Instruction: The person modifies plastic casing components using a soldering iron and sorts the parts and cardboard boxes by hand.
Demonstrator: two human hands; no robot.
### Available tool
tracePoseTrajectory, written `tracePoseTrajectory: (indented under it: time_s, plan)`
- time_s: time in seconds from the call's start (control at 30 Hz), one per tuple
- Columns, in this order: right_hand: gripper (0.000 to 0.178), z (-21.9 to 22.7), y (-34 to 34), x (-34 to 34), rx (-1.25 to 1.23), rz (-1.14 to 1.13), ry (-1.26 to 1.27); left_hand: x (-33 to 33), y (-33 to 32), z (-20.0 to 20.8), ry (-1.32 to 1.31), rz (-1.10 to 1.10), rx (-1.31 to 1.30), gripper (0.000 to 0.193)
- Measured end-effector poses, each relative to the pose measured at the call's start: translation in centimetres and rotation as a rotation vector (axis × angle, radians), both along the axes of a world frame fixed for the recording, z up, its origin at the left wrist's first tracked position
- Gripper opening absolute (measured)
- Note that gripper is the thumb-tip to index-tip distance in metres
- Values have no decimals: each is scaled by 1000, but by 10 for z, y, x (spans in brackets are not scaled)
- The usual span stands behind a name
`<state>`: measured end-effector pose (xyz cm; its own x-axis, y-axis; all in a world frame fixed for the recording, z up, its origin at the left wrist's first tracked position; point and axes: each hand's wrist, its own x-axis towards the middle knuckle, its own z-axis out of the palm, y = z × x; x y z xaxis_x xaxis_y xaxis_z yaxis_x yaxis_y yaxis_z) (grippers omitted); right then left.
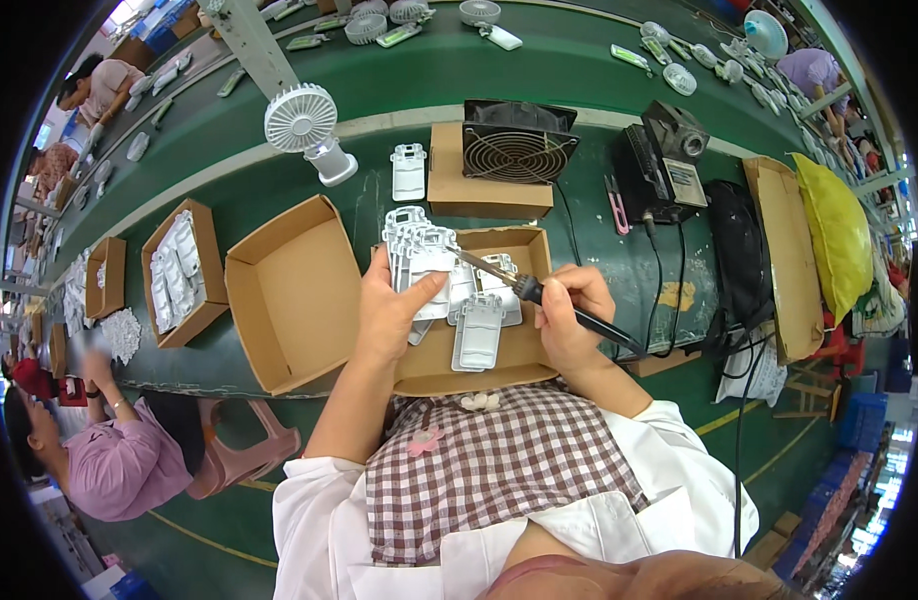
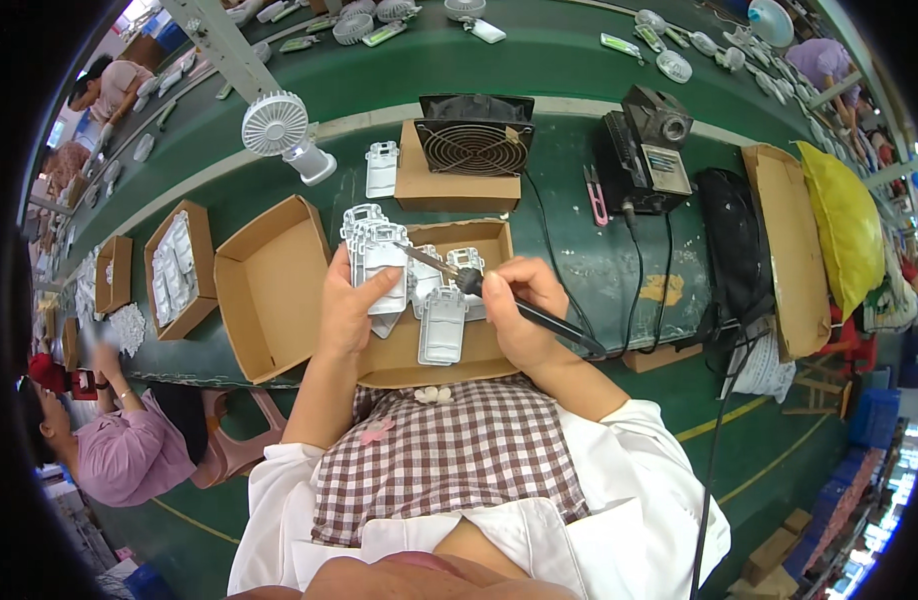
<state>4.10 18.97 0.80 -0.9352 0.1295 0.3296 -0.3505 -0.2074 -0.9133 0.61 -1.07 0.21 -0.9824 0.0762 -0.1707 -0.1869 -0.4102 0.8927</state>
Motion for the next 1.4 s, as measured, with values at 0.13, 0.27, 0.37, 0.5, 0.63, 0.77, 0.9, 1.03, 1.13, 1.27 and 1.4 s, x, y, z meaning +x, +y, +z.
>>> tracePoseTrajectory:
  time_s: [0.13, 0.27, 0.37, 0.5, 0.63, 0.77, 0.9, 1.03, 1.13, 1.27, 1.4]
  plan:
    - [12, 1, -5, -4, 13, -7, -44, 0, 0, 0, 18, 14, -52, 40]
    - [12, -1, -7, -6, 76, -7, -37, 1, -1, 1, 14, 32, -41, 40]
    - [12, -2, -5, -6, 98, 3, -32, 1, -2, 1, 1, 32, -55, 40]
    - [13, 0, -6, -4, 105, 13, -39, 3, -2, 1, -2, 33, -61, 41]
    - [13, 2, -7, -6, 118, 28, -44, 1, -3, 0, 11, 41, -45, 41]
    - [13, 2, -7, -7, 154, 24, -46, 1, -3, 2, 3, 28, -42, 40]
    - [13, 0, -8, -8, 148, 28, -41, 1, -3, 0, 5, 32, -42, 39]
    - [13, 2, -8, -7, 143, 32, -55, 2, -3, 1, 10, 28, -28, 39]
    - [12, 3, -8, -6, 156, 27, -57, 3, -3, 1, 8, 32, -38, 38]
    - [13, 2, -8, -6, 154, 29, -61, 2, -3, 1, 15, 23, -29, 38]
    - [13, 2, -9, -7, 154, 24, -52, 2, -4, -1, 19, 18, -26, 38]
